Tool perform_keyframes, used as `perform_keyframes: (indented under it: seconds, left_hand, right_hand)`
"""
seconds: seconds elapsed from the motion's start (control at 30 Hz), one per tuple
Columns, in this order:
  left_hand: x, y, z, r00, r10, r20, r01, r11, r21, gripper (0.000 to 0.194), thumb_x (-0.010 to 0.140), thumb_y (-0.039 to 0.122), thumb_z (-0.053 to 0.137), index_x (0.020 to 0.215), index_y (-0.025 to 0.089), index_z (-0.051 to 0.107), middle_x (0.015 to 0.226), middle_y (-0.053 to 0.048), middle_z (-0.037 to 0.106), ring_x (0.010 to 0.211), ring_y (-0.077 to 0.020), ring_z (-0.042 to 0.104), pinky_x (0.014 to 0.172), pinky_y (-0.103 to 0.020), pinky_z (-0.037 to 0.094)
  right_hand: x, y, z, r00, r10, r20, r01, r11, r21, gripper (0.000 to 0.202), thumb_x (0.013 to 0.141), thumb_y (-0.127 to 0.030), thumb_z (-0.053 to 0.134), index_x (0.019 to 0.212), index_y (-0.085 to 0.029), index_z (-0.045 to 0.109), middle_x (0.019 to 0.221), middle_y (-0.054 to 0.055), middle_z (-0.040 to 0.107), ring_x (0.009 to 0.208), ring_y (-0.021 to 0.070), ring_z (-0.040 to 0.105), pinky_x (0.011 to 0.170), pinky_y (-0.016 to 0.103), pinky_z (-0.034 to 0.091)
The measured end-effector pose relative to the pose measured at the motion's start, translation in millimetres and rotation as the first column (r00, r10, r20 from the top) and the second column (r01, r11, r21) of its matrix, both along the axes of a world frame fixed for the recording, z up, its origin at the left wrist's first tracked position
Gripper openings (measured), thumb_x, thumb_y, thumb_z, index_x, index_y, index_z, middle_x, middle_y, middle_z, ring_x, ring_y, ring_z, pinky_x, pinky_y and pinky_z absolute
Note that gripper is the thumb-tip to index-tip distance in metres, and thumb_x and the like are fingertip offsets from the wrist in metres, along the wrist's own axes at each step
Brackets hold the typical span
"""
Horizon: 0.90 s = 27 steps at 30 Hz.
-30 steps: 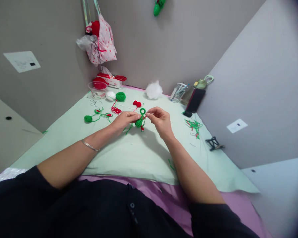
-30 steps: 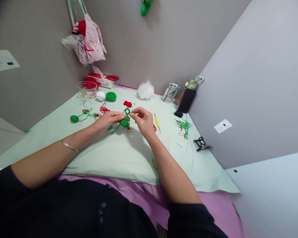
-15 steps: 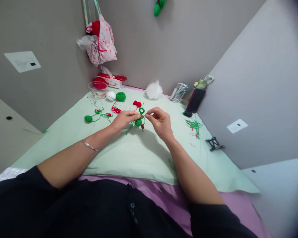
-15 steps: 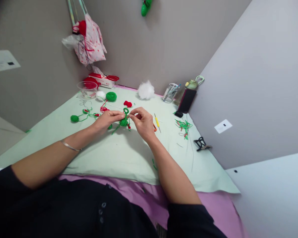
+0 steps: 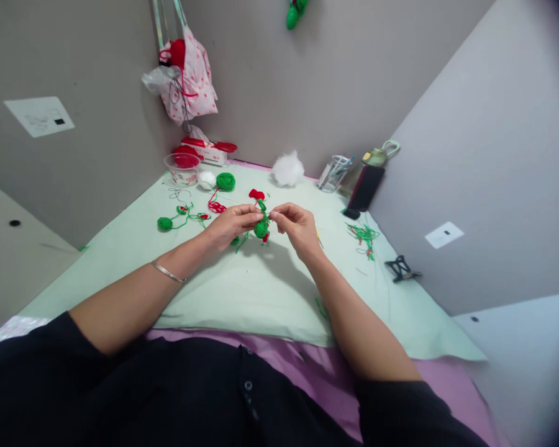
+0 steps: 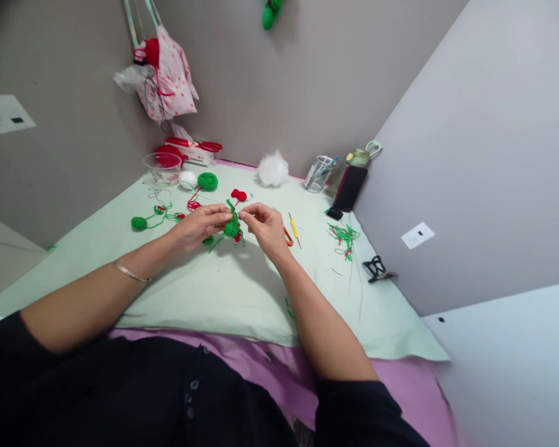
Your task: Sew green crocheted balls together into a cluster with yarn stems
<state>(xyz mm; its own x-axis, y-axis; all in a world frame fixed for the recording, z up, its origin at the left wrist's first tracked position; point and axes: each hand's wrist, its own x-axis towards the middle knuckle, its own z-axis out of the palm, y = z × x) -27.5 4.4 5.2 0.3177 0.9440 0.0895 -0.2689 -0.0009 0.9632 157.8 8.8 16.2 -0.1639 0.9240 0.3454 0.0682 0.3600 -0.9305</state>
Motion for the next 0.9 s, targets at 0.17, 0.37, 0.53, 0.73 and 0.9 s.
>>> perform_keyframes:
  seconds: [0.17, 0.37, 0.53, 0.73, 0.9]
  left_hand:
    - [-0.6, 0.8, -1.3, 1.0, -0.005, 0.03, 0.005, 1.0, -0.006, 0.026, 0.073, 0.036, 0.083, 0.076, 0.016, 0.066, 0.075, 0.0, 0.06, 0.074, -0.0126, 0.056, 0.076, -0.028, 0.043]
    - [1.1, -1.9, -3.2, 0.999, -0.037, 0.015, 0.037, 0.999, -0.007, 0.027, 0.075, 0.035, 0.082, 0.075, 0.016, 0.063, 0.071, 0.001, 0.058, 0.068, -0.0107, 0.053, 0.068, -0.026, 0.041]
    - [0.6, -2.6, 0.3, 0.992, -0.123, 0.03, 0.124, 0.991, -0.04, 0.026, 0.075, 0.034, 0.081, 0.078, 0.016, 0.062, 0.079, -0.002, 0.065, 0.076, -0.015, 0.063, 0.079, -0.031, 0.047]
    - [-0.3, -0.5, -4.1, 0.945, -0.244, -0.219, 0.249, 0.968, -0.002, 0.02, 0.076, 0.032, 0.078, 0.082, 0.016, 0.068, 0.079, -0.004, 0.068, 0.072, -0.0149, 0.059, 0.071, -0.029, 0.043]
    - [-3.0, 4.7, -6.9, 0.967, -0.109, -0.229, 0.118, 0.993, 0.025, 0.022, 0.073, 0.036, 0.079, 0.081, 0.017, 0.072, 0.077, -0.001, 0.065, 0.069, -0.0118, 0.053, 0.068, -0.028, 0.039]
  right_hand:
    - [-0.1, -1.3, 0.9, 1.0, -0.006, 0.026, 0.005, 0.999, 0.04, 0.016, 0.076, -0.033, 0.074, 0.07, -0.019, 0.068, 0.056, -0.004, 0.057, 0.052, 0.0093, 0.046, 0.052, 0.025, 0.037]
    - [-4.1, -1.2, -8.0, 0.994, 0.014, 0.105, -0.021, 0.998, 0.065, 0.018, 0.079, -0.035, 0.072, 0.072, -0.019, 0.067, 0.06, -0.003, 0.061, 0.053, 0.0095, 0.045, 0.051, 0.025, 0.035]
    - [-0.6, -2.0, -1.2, 0.989, -0.033, 0.142, 0.014, 0.991, 0.134, 0.021, 0.086, -0.041, 0.067, 0.09, -0.02, 0.071, 0.087, 0.003, 0.073, 0.074, 0.0142, 0.062, 0.065, 0.027, 0.048]
    - [3.9, -5.6, 5.3, 0.98, 0.109, 0.166, -0.133, 0.981, 0.144, 0.027, 0.087, -0.044, 0.069, 0.104, -0.024, 0.074, 0.114, 0.006, 0.073, 0.097, 0.0182, 0.067, 0.083, 0.032, 0.053]
    - [4.3, -3.9, 0.5, 0.975, 0.151, 0.164, -0.166, 0.983, 0.081, 0.018, 0.084, -0.039, 0.073, 0.088, -0.021, 0.075, 0.092, 0.003, 0.072, 0.077, 0.0148, 0.063, 0.071, 0.029, 0.051]
